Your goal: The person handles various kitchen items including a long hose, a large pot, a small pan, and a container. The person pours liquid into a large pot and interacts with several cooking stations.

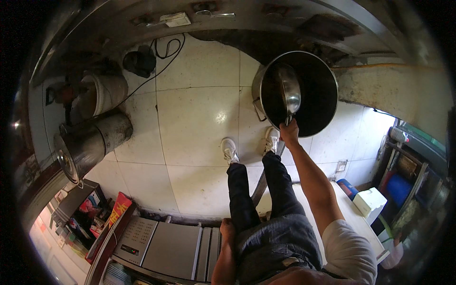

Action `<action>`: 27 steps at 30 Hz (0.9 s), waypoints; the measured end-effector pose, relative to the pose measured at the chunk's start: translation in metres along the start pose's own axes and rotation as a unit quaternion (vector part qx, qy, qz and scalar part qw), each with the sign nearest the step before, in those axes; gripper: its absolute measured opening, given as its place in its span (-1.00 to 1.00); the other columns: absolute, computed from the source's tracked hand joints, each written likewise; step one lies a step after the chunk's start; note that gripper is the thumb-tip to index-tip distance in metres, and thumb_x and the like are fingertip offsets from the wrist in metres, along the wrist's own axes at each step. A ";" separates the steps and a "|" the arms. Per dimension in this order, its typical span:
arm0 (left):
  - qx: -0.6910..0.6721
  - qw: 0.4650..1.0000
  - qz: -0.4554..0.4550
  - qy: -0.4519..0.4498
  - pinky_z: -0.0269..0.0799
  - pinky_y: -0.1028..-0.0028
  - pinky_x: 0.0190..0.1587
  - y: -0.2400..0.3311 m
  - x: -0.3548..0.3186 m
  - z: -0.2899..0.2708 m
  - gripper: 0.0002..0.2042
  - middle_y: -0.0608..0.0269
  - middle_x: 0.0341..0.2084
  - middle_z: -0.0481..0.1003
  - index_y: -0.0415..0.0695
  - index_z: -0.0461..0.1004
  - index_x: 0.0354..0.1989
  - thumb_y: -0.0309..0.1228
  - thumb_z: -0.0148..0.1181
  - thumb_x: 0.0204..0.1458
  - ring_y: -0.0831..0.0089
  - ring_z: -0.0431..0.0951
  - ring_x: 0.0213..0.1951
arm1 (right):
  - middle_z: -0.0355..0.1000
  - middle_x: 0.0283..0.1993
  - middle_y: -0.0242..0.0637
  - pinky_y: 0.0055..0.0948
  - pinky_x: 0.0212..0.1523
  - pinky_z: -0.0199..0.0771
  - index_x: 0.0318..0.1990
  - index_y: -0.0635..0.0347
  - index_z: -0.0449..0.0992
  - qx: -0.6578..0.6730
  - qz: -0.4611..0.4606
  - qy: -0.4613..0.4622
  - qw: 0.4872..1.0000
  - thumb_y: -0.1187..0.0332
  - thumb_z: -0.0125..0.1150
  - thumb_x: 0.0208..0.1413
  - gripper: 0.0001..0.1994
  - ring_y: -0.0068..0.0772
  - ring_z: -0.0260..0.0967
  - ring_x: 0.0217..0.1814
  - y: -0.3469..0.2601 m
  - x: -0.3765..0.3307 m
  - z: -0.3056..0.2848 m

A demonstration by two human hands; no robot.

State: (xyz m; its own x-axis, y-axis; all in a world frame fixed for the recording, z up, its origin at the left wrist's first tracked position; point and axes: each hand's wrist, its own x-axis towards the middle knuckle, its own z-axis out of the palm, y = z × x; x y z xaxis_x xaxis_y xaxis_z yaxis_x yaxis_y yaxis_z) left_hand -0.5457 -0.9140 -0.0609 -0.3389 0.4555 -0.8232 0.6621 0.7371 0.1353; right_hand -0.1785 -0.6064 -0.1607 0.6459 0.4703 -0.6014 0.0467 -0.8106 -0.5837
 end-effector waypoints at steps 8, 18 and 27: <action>-0.004 1.000 -0.007 0.009 0.38 0.18 -0.22 0.014 -0.001 -0.008 -0.82 -0.03 -0.42 0.50 -0.16 0.47 -0.37 -0.45 -0.07 -0.10 0.00 0.48 -0.30 | 0.38 -0.26 0.14 -0.26 -0.70 0.50 -0.08 0.39 0.22 -0.044 0.056 -0.031 0.997 0.40 0.13 -0.14 -0.57 0.00 0.45 -0.44 0.019 0.012 0.015; 0.001 1.000 -0.013 -0.007 0.38 0.18 -0.20 0.009 0.003 -0.012 -0.82 -0.05 -0.39 0.50 -0.17 0.47 -0.38 -0.43 -0.06 -0.09 -0.01 0.48 -0.27 | 0.38 -0.32 0.26 -0.10 -0.20 0.41 -0.18 0.40 0.29 -0.038 0.092 -0.012 0.995 0.33 0.14 -0.14 -0.62 0.18 0.39 -0.22 0.042 0.022 0.038; 0.045 0.999 -0.019 -0.018 0.37 0.13 -0.20 0.010 0.013 -0.015 -0.77 -0.05 -0.38 0.49 -0.16 0.48 -0.38 -0.33 -0.11 -0.03 -0.05 0.47 -0.28 | 0.36 -0.66 -0.04 -0.24 -0.80 0.32 -0.26 0.44 0.28 -0.016 0.085 0.009 0.996 0.43 0.10 -0.15 -0.70 -0.13 0.35 -0.77 0.027 0.003 0.063</action>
State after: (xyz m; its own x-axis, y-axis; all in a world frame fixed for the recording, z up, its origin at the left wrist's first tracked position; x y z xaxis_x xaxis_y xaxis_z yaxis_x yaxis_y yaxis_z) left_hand -0.5531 -0.8932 -0.0622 -0.3411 0.4083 -0.8467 0.7076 0.7045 0.0547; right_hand -0.2228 -0.6045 -0.2126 0.6608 0.3197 -0.6791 -0.0391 -0.8888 -0.4566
